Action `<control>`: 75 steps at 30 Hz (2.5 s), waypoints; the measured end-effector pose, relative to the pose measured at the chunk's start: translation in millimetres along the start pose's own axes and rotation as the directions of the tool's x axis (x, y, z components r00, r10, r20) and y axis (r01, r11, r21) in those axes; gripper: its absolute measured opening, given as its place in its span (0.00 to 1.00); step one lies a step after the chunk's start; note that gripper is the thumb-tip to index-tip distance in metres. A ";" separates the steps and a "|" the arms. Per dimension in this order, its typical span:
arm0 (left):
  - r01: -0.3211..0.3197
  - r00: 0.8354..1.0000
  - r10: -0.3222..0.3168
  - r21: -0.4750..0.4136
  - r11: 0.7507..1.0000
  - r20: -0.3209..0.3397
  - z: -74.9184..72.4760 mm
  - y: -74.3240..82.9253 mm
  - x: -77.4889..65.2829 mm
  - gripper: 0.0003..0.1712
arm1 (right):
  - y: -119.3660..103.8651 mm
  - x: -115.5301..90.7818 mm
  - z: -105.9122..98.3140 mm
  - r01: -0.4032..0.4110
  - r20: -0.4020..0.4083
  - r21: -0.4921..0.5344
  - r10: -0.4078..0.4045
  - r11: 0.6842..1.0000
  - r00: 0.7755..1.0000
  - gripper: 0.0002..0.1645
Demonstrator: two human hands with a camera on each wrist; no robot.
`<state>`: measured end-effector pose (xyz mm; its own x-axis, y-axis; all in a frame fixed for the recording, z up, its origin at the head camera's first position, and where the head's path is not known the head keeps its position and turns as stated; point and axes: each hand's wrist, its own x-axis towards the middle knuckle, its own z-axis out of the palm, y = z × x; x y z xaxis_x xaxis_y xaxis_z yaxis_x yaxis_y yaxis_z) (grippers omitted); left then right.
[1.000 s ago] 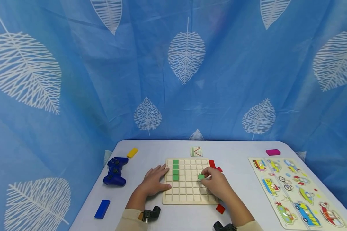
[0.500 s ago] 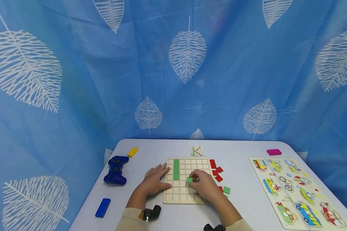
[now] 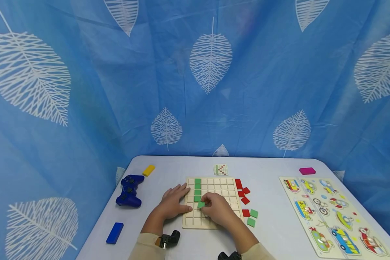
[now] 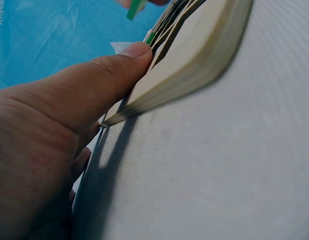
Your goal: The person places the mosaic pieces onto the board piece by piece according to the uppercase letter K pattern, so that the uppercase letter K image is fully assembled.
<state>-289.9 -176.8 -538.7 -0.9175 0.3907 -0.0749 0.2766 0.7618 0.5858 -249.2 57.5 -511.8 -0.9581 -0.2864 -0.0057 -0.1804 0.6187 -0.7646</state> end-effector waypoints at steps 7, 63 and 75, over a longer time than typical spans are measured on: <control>0.003 1.000 -0.003 0.009 1.000 0.000 -1.9 0.6 0.9 0.50 | -2.9 7.6 7.4 -0.008 0.006 -0.004 0.008 1.000 1.000 0.10; 0.013 1.000 -0.013 0.014 1.000 -0.002 -0.3 4.6 -2.3 0.50 | 1.9 6.7 17.1 -0.090 -0.064 0.043 0.093 0.995 0.994 0.09; 0.024 1.000 -0.024 0.001 1.000 0.006 1.8 5.7 -4.2 0.50 | 5.8 -6.2 -5.4 -0.090 0.094 0.154 0.077 0.984 0.993 0.12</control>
<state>-283.9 -173.2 -536.5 -0.9220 0.3757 -0.0935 0.2552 0.7714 0.5830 -245.5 66.9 -512.7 -0.9440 -0.3054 -0.1246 -0.0564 0.5216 -0.8513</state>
